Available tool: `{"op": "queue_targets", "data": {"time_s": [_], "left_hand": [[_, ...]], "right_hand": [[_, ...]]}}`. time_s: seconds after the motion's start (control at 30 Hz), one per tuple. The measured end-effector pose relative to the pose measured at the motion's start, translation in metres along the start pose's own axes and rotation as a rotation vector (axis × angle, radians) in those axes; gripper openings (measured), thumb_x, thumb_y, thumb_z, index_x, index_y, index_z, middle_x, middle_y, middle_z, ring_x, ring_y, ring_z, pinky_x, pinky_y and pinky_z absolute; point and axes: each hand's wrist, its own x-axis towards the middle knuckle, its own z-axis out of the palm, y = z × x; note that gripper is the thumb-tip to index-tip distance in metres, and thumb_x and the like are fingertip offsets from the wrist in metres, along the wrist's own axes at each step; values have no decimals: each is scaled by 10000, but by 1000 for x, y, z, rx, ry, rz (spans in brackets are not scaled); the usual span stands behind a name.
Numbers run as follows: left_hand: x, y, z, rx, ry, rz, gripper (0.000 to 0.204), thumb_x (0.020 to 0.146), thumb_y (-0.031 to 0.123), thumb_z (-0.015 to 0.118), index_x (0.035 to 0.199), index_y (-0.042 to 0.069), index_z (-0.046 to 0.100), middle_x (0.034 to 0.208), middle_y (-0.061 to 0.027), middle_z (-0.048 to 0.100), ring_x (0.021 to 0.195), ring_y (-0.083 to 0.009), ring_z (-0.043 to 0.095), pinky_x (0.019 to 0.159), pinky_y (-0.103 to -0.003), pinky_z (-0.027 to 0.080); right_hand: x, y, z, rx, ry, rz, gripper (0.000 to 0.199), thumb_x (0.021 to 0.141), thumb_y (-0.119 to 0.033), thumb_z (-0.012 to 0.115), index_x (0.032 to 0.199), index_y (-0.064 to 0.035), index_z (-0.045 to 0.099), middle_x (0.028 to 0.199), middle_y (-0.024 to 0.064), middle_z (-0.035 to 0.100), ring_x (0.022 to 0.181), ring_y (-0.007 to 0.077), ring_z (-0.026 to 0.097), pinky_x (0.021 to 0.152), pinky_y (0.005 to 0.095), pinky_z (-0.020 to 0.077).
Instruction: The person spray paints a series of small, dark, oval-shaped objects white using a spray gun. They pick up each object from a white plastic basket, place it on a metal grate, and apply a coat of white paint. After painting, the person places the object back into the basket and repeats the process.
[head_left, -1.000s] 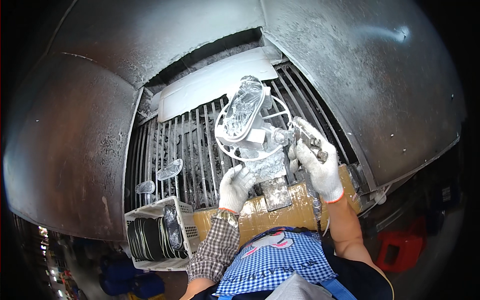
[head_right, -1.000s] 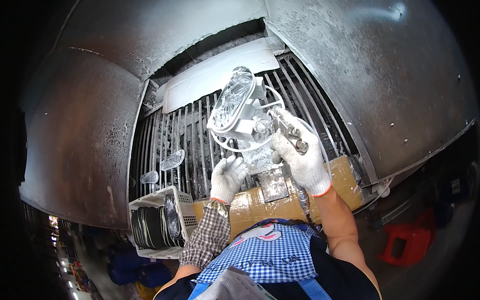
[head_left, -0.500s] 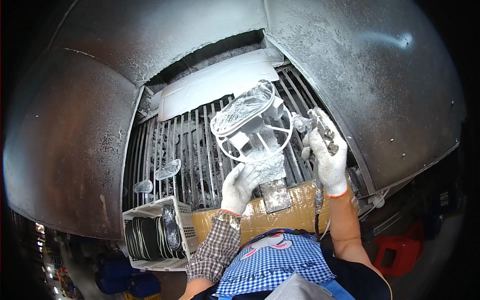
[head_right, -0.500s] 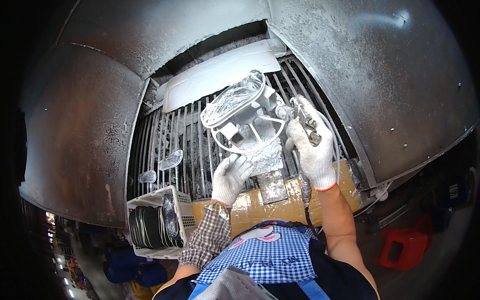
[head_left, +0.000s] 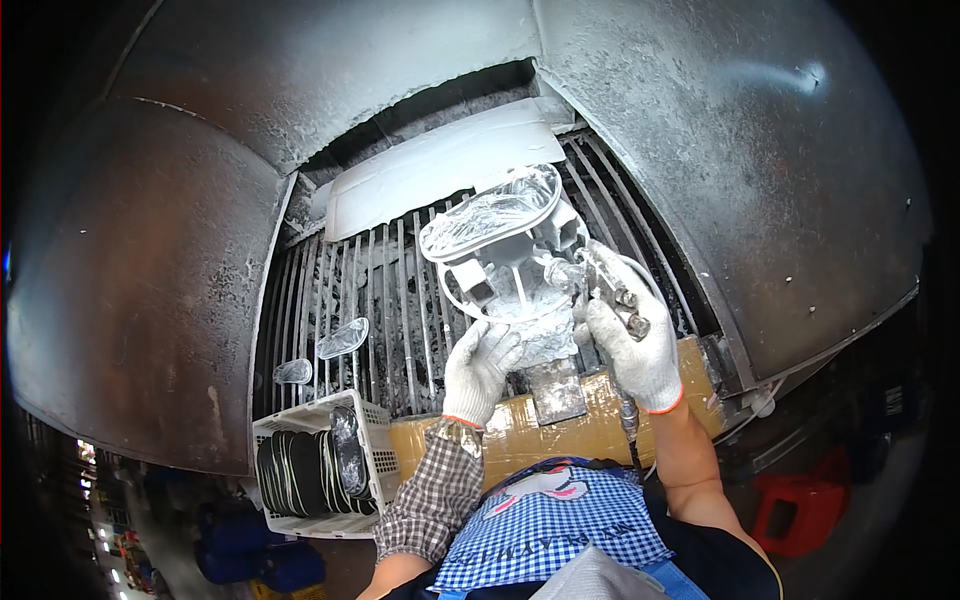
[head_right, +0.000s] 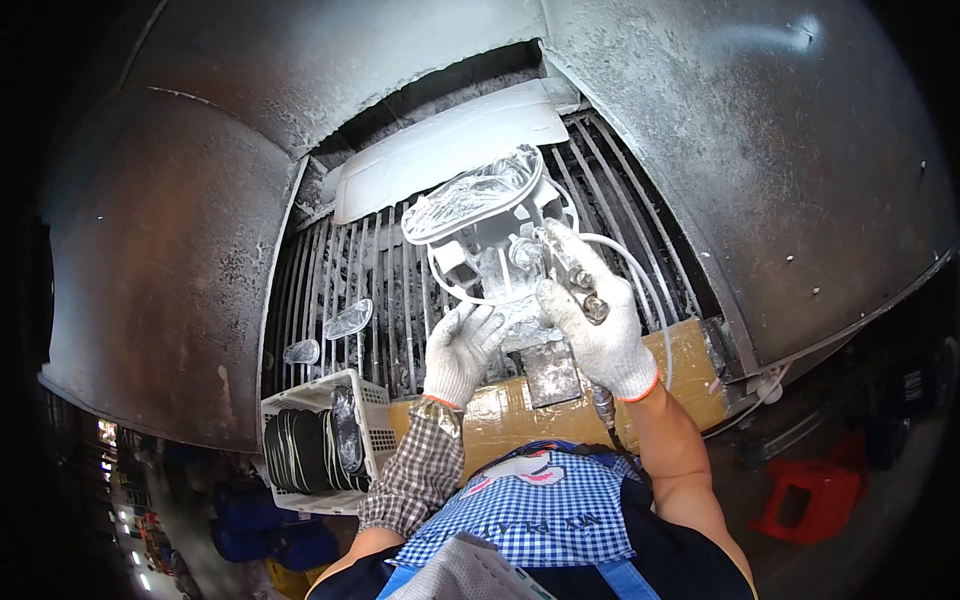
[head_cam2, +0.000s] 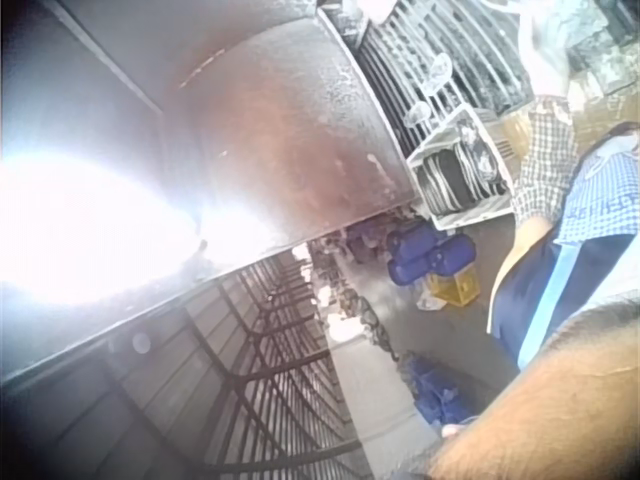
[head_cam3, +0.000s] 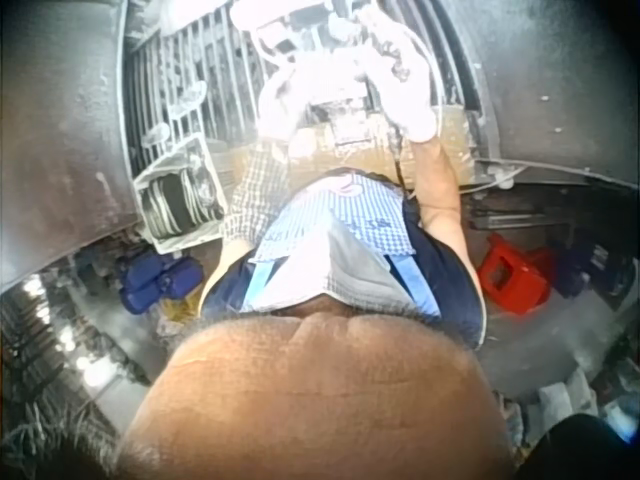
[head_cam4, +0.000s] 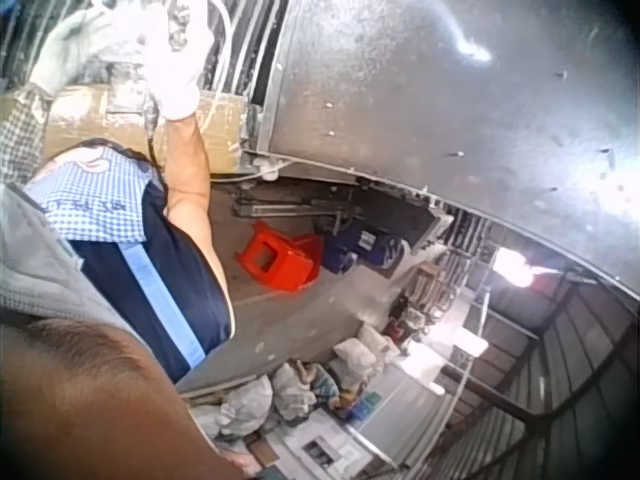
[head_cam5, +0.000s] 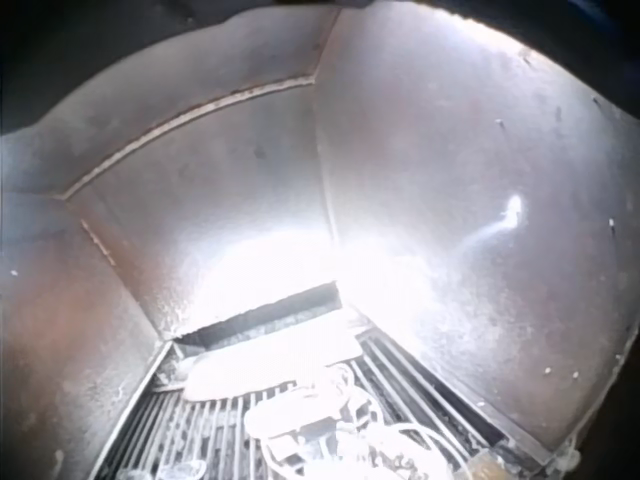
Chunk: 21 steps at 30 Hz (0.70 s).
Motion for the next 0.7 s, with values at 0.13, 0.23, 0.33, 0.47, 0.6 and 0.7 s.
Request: {"op": "queue_targets", "data": {"time_s": [0.13, 0.23, 0.33, 0.47, 0.6, 0.7], "left_hand": [[-1, -4, -11, 56, 27, 1, 381, 1034, 262, 642, 1317, 9, 616, 1261, -198, 690, 1146, -355, 685, 987, -494, 576], [-6, -10, -10, 87, 72, -32, 347, 1042, 217, 601, 1295, -19, 624, 1218, -225, 708, 1115, -387, 699, 979, -504, 588], [-16, -15, 23, 116, 23, -34, 350, 1059, 241, 608, 1301, -11, 626, 1208, -215, 712, 1124, -374, 699, 978, -494, 589], [-1, -13, 57, 98, -60, 53, 358, 1059, 211, 648, 1337, -10, 598, 1237, -206, 703, 1141, -349, 699, 986, -483, 585], [36, -16, 85, -24, -141, 151, 452, 1056, 223, 678, 1407, -8, 512, 1357, -207, 624, 1190, -327, 668, 1003, -473, 583], [64, -17, 109, -68, -46, 165, 518, 1053, 232, 683, 1457, -11, 469, 1407, -214, 557, 1292, -338, 588, 1085, -486, 537]], "right_hand": [[-7, 12, -8, 58, 24, 35, 598, 1048, -72, 665, 1582, 71, 436, 1343, 143, 701, 1111, 112, 662, 937, 266, 557], [-11, 9, -13, 84, 26, 86, 605, 1051, -84, 668, 1587, 66, 430, 1334, 137, 695, 1089, 114, 662, 922, 272, 564], [-17, 14, -17, 14, 52, 48, 600, 1051, -94, 668, 1581, 65, 435, 1252, 117, 716, 988, 107, 673, 886, 274, 570], [-31, 27, -27, -37, 75, 75, 602, 1053, -92, 654, 1583, 74, 421, 1205, 109, 736, 930, 96, 672, 845, 265, 562], [-45, 36, -29, -53, 129, 94, 604, 1068, -112, 637, 1589, 81, 403, 1224, 126, 732, 915, 103, 687, 817, 264, 571], [-59, 43, -37, -128, 112, 135, 621, 1077, -167, 633, 1593, 81, 394, 1307, 161, 703, 931, 123, 701, 829, 279, 587]]}}
